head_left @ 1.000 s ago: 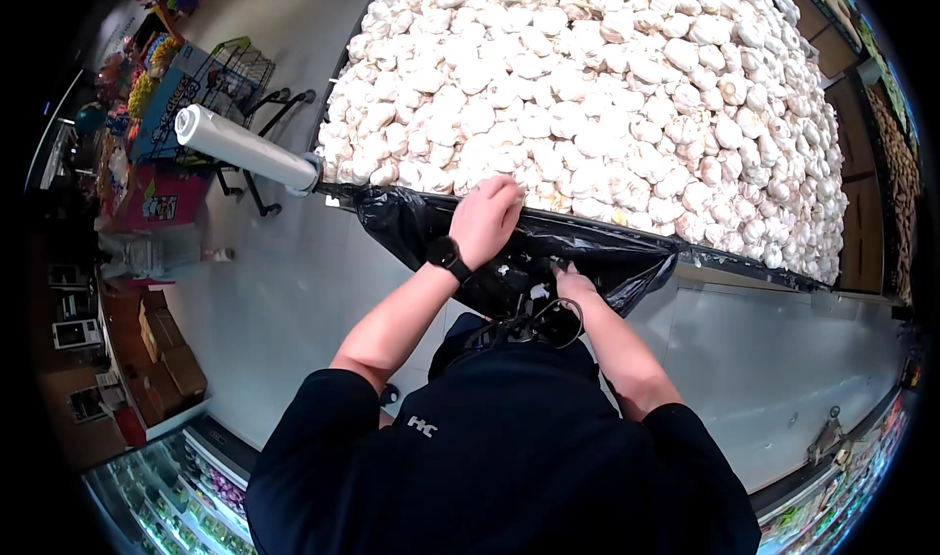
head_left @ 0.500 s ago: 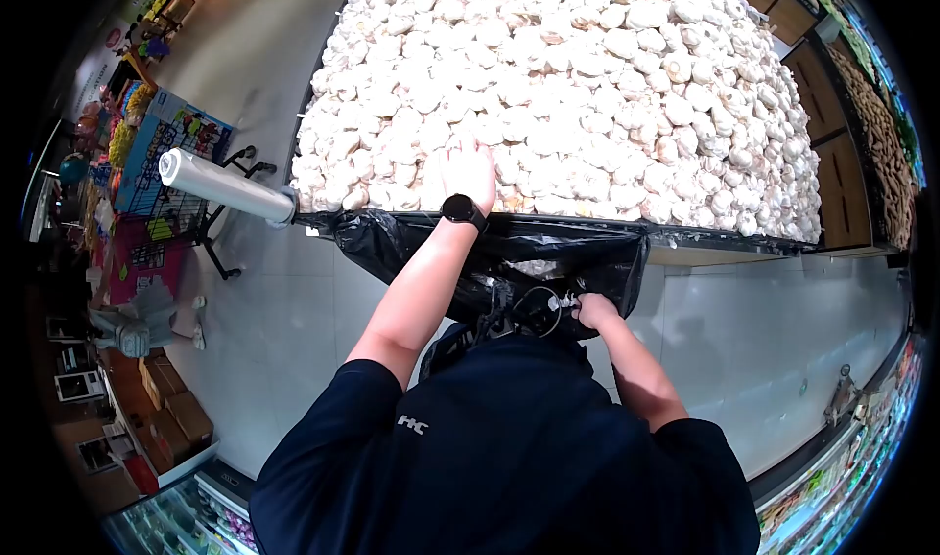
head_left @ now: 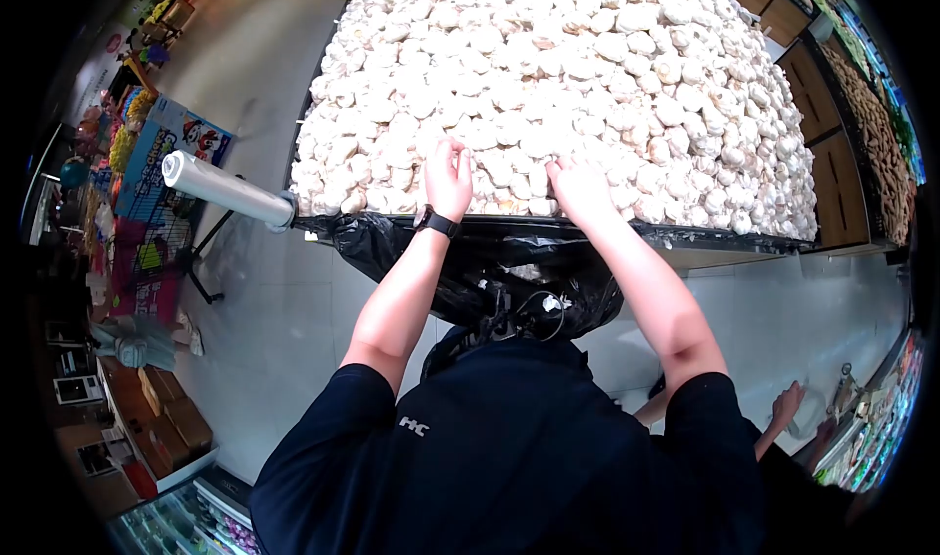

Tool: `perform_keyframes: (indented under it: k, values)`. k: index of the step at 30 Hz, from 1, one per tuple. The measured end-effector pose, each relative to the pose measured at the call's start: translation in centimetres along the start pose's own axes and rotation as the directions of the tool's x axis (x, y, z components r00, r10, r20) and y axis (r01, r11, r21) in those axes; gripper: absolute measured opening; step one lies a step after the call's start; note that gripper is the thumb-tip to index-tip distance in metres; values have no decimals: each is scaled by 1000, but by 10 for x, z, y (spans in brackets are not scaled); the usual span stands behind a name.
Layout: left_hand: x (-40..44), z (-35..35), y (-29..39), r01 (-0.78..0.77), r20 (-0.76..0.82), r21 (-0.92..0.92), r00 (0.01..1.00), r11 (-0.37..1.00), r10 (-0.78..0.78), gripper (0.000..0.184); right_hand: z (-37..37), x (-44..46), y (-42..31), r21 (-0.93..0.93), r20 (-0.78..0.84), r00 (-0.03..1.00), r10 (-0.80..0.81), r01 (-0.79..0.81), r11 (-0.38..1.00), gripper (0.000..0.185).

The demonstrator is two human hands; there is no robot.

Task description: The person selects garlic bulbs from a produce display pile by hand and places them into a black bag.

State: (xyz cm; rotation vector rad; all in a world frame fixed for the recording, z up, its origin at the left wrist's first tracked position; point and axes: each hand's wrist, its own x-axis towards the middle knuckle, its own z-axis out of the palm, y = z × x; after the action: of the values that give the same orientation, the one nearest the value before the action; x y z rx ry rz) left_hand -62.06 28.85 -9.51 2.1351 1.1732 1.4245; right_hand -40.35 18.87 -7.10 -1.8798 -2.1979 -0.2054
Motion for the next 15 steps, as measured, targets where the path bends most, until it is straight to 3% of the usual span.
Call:
perform_keyframes:
  k: [2,4,5,6,7,8,9,12,14,15]
  values:
    - [-2,-22,11,-85,-90,-159,993,984,71,8,6,7,5,-134,113,993,38,-22,991,9]
    - [-24,-49,27,-191,-10,-131,981,973,192,13,0,10,7,-126,155,988,13,7,992,11]
    - [-40,-60,29,-215,174,-161,955,963,242,14,-4,8,7,-85,120,993,-23,34,996,13]
    - [-65,-67,30,-131,345,-169,921,977,183,15,-5,6,9,-45,81,995,-58,61,997,15]
    - [-87,-64,28,-216,361,-196,891,957,275,19,5,3,12,-51,24,996,-90,92,994,18]
    - [-116,-56,8,-252,560,-163,773,954,300,20,7,4,13,-41,25,994,-109,110,993,18]
    - [-131,-59,11,-257,726,23,669,966,161,20,8,5,12,-62,58,994,-91,95,994,18]
    - [-154,-57,7,-130,634,47,770,990,71,11,7,14,11,-85,98,992,-75,84,993,17]
    - [-136,-63,16,12,620,89,782,996,-65,7,6,16,11,-102,220,975,-39,63,993,16]
    - [-119,-67,20,48,520,62,851,997,-73,12,10,16,14,-70,187,980,-66,80,994,13]
